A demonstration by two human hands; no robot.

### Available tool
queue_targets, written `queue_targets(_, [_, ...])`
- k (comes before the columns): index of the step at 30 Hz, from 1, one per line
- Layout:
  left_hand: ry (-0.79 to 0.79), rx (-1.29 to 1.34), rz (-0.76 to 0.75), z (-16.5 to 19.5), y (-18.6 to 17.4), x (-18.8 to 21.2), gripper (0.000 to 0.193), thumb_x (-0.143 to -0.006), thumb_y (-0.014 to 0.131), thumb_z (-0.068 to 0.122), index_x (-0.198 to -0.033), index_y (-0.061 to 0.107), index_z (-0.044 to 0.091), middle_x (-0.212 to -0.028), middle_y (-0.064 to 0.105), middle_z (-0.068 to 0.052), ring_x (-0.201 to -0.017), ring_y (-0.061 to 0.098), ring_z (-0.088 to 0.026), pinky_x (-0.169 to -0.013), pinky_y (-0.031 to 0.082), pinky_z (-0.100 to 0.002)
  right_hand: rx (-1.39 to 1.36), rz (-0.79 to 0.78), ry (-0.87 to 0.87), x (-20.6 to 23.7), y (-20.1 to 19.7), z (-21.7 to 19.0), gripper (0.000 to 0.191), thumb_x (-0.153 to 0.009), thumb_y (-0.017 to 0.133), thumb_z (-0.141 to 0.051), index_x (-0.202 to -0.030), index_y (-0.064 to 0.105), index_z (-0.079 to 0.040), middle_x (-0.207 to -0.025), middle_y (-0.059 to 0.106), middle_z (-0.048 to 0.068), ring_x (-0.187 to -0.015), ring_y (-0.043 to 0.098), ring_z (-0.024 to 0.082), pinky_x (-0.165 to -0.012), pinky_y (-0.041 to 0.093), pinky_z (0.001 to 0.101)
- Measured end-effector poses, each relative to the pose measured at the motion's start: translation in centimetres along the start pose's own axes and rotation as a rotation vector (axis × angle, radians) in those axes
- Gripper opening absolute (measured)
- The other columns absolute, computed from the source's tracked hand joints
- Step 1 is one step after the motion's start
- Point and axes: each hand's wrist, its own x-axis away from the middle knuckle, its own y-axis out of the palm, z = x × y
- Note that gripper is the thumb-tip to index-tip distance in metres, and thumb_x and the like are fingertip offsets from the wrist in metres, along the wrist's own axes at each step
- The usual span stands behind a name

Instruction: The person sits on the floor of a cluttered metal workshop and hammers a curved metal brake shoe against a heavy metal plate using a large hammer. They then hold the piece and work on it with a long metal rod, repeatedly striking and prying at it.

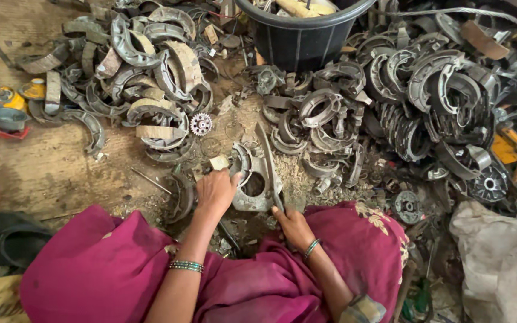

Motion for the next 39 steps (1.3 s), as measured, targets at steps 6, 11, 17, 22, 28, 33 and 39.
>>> queue_targets(6, [-0.026, -0.084, -0.244, 1.4, -2.5, 0.3, 0.053, -0.08, 0.083, 0.042, -0.112, 0.069, 0.003, -0.104, 0.067, -0.022, -0.098, 0.067, -0.038, -0.082, 0.055, -0.051, -0.036, -0.021, 0.037, -0.4, -0.1, -0.4, 0.04, -0.1, 0.059, -0.04, -0.102, 0.061, 0.0, -0.064, 0.059, 0.006, -0.05, 0.06, 0.016, -0.047, 0.05, 0.0348])
queue_targets(11, [0.046, -0.017, -0.112, 1.1, -1.3, 0.7, 0.05, -0.077, 0.085, 0.025, -0.12, 0.068, 0.005, -0.119, 0.059, -0.021, -0.113, 0.059, -0.039, -0.09, 0.052, -0.052, -0.01, -0.012, 0.02, -0.3, -0.1, -0.4, 0.04, -0.1, 0.06, -0.039, -0.101, 0.062, 0.001, -0.064, 0.06, 0.008, -0.05, 0.06, 0.016, -0.047, 0.049, 0.0343])
queue_targets(17, [0.121, 0.028, 0.02, 1.4, 1.2, 0.7, 0.042, -0.078, 0.084, 0.018, -0.113, 0.069, 0.002, -0.112, 0.059, -0.021, -0.107, 0.061, -0.039, -0.089, 0.052, -0.05, 0.03, 0.014, 0.027, -0.3, 0.4, -1.0, 0.037, -0.098, 0.062, -0.034, -0.108, 0.058, 0.001, -0.066, 0.064, 0.012, -0.05, 0.064, 0.022, -0.048, 0.052, 0.0394])
queue_targets(22, [0.13, 0.043, 0.013, 1.5, 1.4, 0.9, 0.037, -0.077, 0.084, 0.018, -0.108, 0.071, 0.002, -0.106, 0.061, -0.019, -0.107, 0.061, -0.038, -0.091, 0.052, -0.048, 0.308, 0.234, -0.299, 2.0, 0.6, -3.5, 0.038, -0.1, 0.06, -0.03, -0.121, 0.052, 0.001, -0.076, 0.068, 0.026, -0.065, 0.068, 0.042, -0.058, 0.052, 0.0512])
queue_targets(28, [0.11, 0.023, 0.021, 1.1, 2.1, 0.7, 0.042, -0.074, 0.086, 0.02, -0.108, 0.072, 0.0, -0.107, 0.06, -0.023, -0.103, 0.06, -0.041, -0.088, 0.049, -0.052, 0.161, 0.337, -0.345, 2.8, 1.6, -3.6, 0.031, -0.1, 0.056, -0.025, -0.119, 0.048, -0.001, -0.078, 0.067, 0.027, -0.072, 0.067, 0.049, -0.058, 0.051, 0.0566])
queue_targets(33, [0.046, 0.046, -0.075, 1.0, 2.5, 0.3, 0.029, -0.082, 0.082, 0.02, -0.101, 0.074, -0.001, -0.111, 0.059, -0.021, -0.102, 0.061, -0.036, -0.088, 0.051, -0.049, 0.476, 0.194, -0.269, 0.7, 2.2, -3.2, 0.029, -0.104, 0.06, -0.027, -0.112, 0.047, -0.002, -0.077, 0.067, 0.028, -0.075, 0.065, 0.051, -0.062, 0.048, 0.0584])
queue_targets(39, [0.117, 0.048, 0.016, 0.3, 2.9, 0.5, 0.029, -0.077, 0.085, 0.019, -0.097, 0.075, 0.0, -0.11, 0.06, -0.021, -0.103, 0.06, -0.04, -0.088, 0.049, -0.053, 0.162, 0.351, -0.315, 2.3, 1.2, -4.4, 0.027, -0.1, 0.058, -0.025, -0.114, 0.05, -0.003, -0.076, 0.067, 0.028, -0.07, 0.065, 0.05, -0.058, 0.049, 0.0565])
